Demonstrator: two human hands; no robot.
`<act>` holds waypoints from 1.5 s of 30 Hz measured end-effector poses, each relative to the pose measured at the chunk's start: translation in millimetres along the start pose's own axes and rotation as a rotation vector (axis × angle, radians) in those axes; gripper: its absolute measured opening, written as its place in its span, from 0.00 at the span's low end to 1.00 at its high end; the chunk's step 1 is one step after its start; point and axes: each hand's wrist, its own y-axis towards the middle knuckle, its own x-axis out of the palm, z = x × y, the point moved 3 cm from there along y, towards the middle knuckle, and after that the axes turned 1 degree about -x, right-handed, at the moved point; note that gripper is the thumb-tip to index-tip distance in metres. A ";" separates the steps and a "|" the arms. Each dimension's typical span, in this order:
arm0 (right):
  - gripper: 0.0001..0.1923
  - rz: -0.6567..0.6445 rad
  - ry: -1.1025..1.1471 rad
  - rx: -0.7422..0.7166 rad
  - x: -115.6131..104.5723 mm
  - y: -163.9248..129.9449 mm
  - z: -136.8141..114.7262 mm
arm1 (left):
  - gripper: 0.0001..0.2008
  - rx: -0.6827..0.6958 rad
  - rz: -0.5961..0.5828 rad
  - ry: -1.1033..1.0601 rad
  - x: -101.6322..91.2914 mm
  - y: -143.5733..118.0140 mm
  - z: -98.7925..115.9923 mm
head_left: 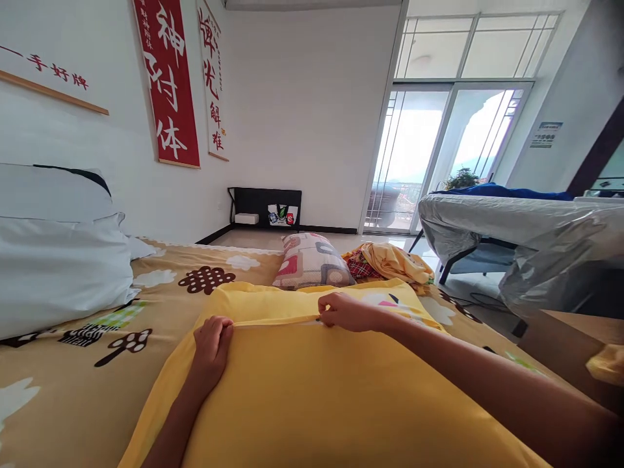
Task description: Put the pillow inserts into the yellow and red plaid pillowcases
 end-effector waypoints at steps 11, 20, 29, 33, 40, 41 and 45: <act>0.05 0.075 0.084 0.021 -9.0 -28.0 33.6 | 0.15 0.066 0.052 0.031 -1.1 -1.1 -0.9; 0.06 0.189 0.184 -0.059 -5.6 -66.2 16.8 | 0.07 0.307 0.265 0.141 -34.5 -16.8 28.1; 0.07 0.441 0.017 -0.234 19.5 -135.0 -4.5 | 0.11 0.620 0.092 0.305 -47.1 -28.4 130.9; 0.08 0.677 -0.084 -0.464 37.3 -148.9 -1.8 | 0.21 0.834 -0.025 0.214 -15.1 -33.1 211.1; 0.11 0.865 -0.179 -0.656 44.7 -165.7 -3.5 | 0.06 0.920 -0.238 0.098 5.0 -28.6 247.3; 0.11 0.880 -0.188 -0.677 45.2 -168.1 -4.3 | 0.05 0.915 -0.270 0.084 4.2 -28.7 246.0; 0.13 0.923 -0.234 -0.680 47.2 -175.7 -6.3 | 0.06 0.856 -0.375 0.059 1.8 -30.9 245.5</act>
